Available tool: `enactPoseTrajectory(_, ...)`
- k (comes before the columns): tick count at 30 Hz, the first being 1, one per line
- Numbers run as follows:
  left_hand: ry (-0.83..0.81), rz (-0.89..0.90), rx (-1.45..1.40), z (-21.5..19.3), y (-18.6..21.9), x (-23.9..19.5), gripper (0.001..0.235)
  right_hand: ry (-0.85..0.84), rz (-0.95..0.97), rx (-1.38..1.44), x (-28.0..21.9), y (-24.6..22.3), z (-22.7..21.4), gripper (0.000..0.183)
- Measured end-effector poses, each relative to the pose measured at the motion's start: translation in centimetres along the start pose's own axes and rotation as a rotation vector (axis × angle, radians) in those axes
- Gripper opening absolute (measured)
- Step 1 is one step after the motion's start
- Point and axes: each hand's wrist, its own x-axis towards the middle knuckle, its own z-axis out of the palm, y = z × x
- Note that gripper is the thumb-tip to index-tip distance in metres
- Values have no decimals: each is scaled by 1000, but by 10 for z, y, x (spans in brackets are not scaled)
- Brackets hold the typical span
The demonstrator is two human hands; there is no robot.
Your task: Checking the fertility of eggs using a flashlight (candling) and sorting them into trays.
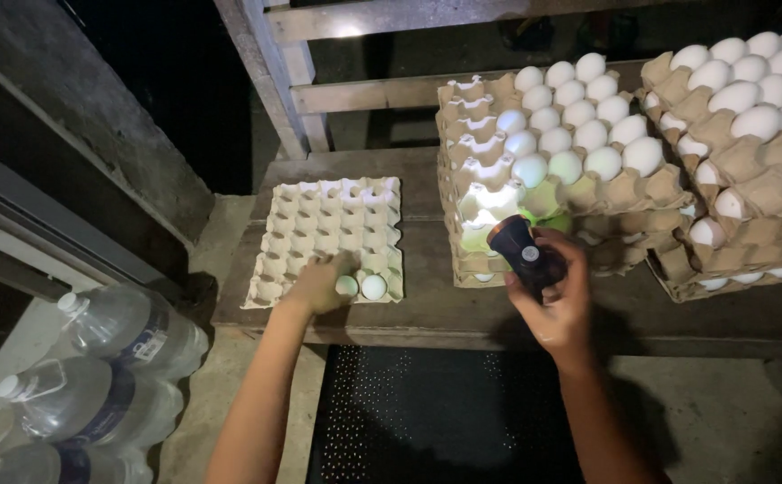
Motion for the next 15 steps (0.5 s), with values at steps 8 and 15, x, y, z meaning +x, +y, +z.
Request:
enactPoseTrajectory(8, 328, 245, -77, -70, 112, 24, 51, 57, 53, 13, -7, 11, -17, 61)
enactPoseTrajectory(15, 589, 557, -161, -73, 216, 71, 35, 80, 5, 4, -9, 9, -34, 59)
